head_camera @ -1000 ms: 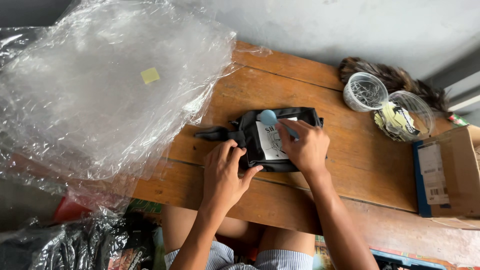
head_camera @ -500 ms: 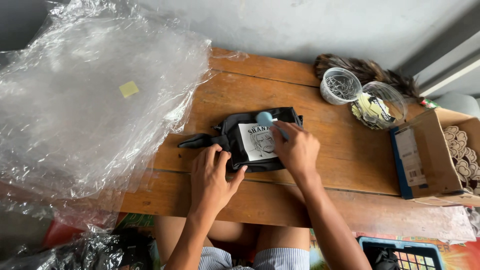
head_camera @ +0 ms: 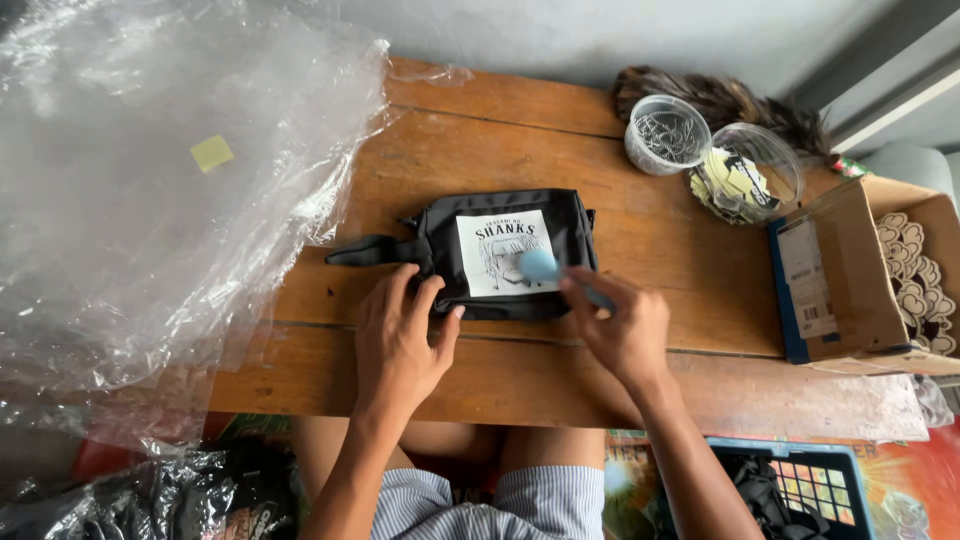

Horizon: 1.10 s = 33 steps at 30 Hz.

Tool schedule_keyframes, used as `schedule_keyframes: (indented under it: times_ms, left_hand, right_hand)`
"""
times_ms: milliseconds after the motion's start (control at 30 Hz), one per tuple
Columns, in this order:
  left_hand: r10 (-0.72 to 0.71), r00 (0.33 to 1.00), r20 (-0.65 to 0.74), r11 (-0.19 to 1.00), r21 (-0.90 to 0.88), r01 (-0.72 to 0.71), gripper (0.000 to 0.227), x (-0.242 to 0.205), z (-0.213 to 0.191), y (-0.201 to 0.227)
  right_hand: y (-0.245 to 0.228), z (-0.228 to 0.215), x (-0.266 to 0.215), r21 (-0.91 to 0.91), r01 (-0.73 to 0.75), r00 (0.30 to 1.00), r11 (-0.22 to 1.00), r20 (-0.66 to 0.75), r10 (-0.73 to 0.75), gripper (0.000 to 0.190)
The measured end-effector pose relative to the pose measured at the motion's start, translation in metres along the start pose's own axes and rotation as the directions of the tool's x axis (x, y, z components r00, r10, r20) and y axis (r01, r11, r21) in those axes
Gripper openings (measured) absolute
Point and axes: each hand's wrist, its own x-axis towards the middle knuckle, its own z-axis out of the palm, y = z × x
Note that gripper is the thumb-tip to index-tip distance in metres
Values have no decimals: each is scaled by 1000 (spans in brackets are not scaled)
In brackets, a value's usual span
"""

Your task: The person cleans a black shoulder bag with a brush, then attaches a strap and a keychain to it. The person uses a light blue brush to clean the bag's surface and then attaches a black strap and a small keychain to the bag.

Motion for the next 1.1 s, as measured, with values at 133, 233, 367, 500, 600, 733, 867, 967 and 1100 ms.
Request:
schedule_keyframes:
  times_ms: [133,233,367,500,600,733,867,967,1100]
  left_hand:
    - [-18,1000,1,1000,-16,18,31,1,-2,3]
    - [-21,1000,-5,999,-25,21,30,0,-1,3]
    - [-32,999,7,999,-23,32,29,-1,0,2]
    - [-7,1000,-4,1000,-3,7,26,-2,1,3]
    - [-11,1000,-2,1000,12,11,26,-2,-1,6]
    - [-16,1000,-14,998,59,16,27,-5,7,2]
    - [-11,999,-48,996,83,15,24,-2,-2,9]
    - [-6,997,-76,994,110,15,26,0,-4,9]
    - [-39,994,-103,989,138,53,27,-2,-4,10]
  right_hand:
    - [16,-15,6,-47,-20,995,999,-97,15,11]
    - [11,-20,6,-54,-78,989,995,-132,70,11]
    - [8,-23,3,149,-72,996,986,64,63,13]
    - [38,-11,12,191,-109,994,975,45,103,14]
    - [52,-12,22,169,-116,993,979,0,118,14]
    - [36,-20,21,135,-23,996,991,-87,35,12]
    - [15,-28,21,410,-47,989,911,150,-16,12]
    - [29,-22,21,429,-49,983,902,179,-31,16]
    - [52,-10,15,352,-147,988,924,9,153,12]
